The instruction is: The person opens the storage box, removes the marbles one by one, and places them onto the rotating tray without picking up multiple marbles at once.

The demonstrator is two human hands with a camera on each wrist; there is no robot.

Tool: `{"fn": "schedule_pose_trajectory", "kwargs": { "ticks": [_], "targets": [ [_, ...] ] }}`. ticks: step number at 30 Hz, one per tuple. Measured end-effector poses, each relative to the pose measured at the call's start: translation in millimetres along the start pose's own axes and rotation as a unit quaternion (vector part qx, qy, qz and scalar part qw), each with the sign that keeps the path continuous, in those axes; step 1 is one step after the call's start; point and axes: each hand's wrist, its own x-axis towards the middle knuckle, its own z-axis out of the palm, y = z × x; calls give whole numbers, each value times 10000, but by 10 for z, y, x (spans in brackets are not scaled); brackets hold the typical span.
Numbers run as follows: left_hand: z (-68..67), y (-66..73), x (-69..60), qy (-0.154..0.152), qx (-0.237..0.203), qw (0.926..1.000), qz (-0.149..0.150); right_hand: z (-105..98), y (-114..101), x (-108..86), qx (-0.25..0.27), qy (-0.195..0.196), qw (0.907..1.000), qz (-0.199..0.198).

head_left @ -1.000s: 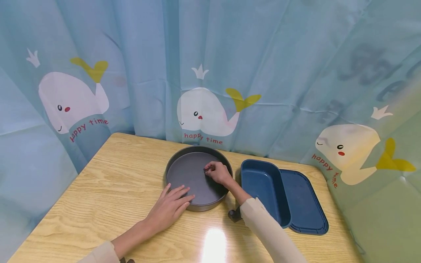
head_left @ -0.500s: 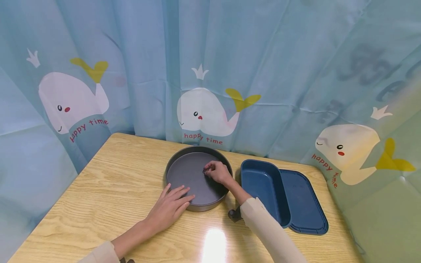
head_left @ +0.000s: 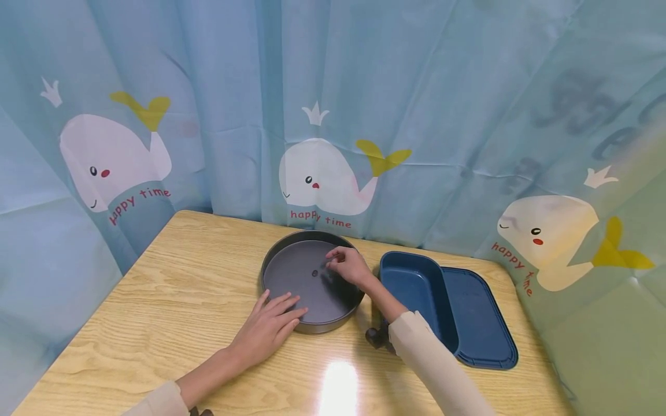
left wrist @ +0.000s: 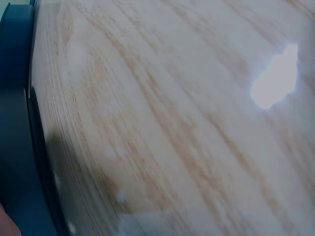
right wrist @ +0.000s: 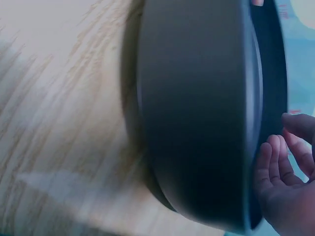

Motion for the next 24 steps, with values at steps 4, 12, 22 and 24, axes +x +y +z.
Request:
{"fn": "schedule_pose_trajectory", "kwargs": {
  "ticks": [4,12,22,24],
  "targets": [
    [-4,4,3,38,15,10000,14,-115,-50,-45,242,-33,9997,38],
    [4,6,-2,130,73,9999,75,-357,-120,-201,747,-223,9970,5],
    [4,13,-6,124,-8,9999,36,-716,-68,-453,993,-185,9949,-13],
    [1,13,-5,134,14,9999,53,-797,-46,-510,991,-160,9949,7]
  ]
}}
